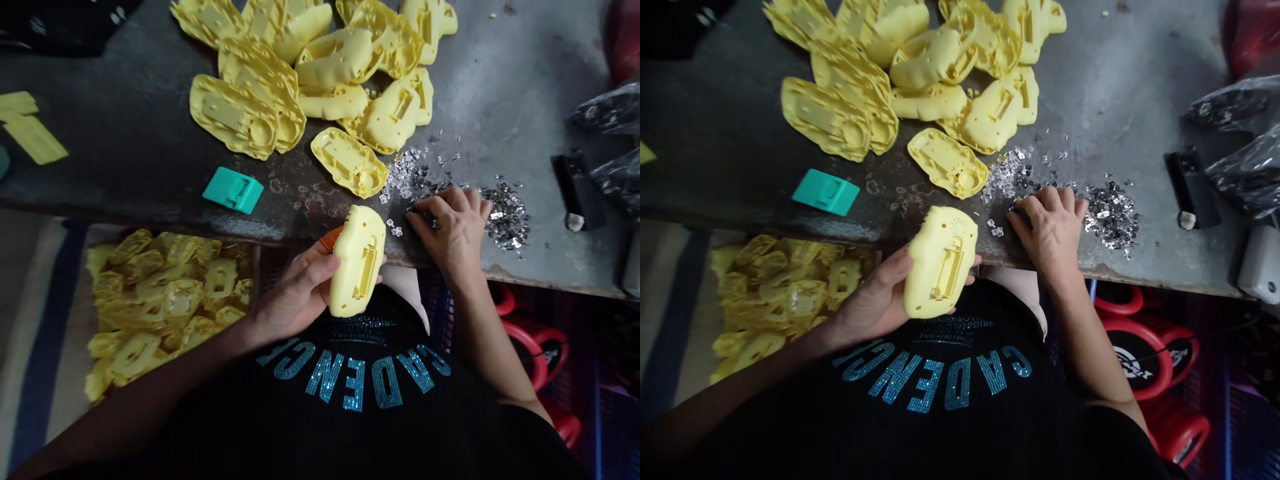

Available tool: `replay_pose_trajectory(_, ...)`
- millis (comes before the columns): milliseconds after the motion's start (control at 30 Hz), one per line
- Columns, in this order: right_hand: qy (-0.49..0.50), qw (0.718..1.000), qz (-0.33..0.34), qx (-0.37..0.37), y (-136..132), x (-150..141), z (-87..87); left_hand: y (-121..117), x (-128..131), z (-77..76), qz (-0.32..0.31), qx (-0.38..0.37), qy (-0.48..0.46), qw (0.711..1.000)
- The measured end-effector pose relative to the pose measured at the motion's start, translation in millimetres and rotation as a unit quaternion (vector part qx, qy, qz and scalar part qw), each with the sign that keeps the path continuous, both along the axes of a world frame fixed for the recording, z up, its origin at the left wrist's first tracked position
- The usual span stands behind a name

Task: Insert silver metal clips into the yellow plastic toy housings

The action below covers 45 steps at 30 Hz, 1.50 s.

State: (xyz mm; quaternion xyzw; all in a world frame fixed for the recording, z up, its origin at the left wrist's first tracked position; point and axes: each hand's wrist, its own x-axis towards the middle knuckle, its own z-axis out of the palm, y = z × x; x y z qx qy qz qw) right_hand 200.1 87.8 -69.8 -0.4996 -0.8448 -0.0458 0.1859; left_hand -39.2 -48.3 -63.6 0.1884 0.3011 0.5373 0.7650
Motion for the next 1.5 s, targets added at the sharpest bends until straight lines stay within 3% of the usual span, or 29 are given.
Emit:
replay_pose_trajectory(133,-0.01,1.0,-0.004,-0.014,4.5,-3.5,-1.1,-0.8,-1.5,3.4,-0.001,0.001,0.003,1.0)
replay_pose_trajectory(300,0.028,0.999,0.029,-0.005,-10.0,21.0,4.7,1.6,-3.0,5.4,-0.012,0.001,0.008,1.0)
replay_pose_trajectory(467,0.034,0.999,-0.017,0.006,-16.1,43.3,6.6,3.9,-2.0,1.8,-0.025,-0.005,0.012,1.0)
replay_pose_trajectory(800,0.034,0.999,0.02,-0.028,-8.6,26.5,5.7,3.3,4.4,6.1,-0.023,0.017,0.0,1.0)
replay_pose_trajectory(967,0.074,0.99,0.088,-0.08,-27.8,36.8,11.5,4.7,0.5,2.5,-0.1,-0.013,-0.024,0.995)
replay_pose_trajectory(1267,0.091,0.994,0.049,-0.048,-35.6,43.8,-1.3,3.5,0.8,0.3,-0.11,-0.038,-0.023,0.993)
replay_pose_trajectory(1367,0.116,0.991,0.057,-0.045,-42.1,39.6,9.7,3.4,4.2,1.6,-0.114,-0.034,-0.031,0.992)
replay_pose_trajectory(1500,0.226,0.956,0.142,-0.122,-59.1,29.8,45.5,5.6,10.9,2.7,-0.152,-0.017,-0.057,0.987)
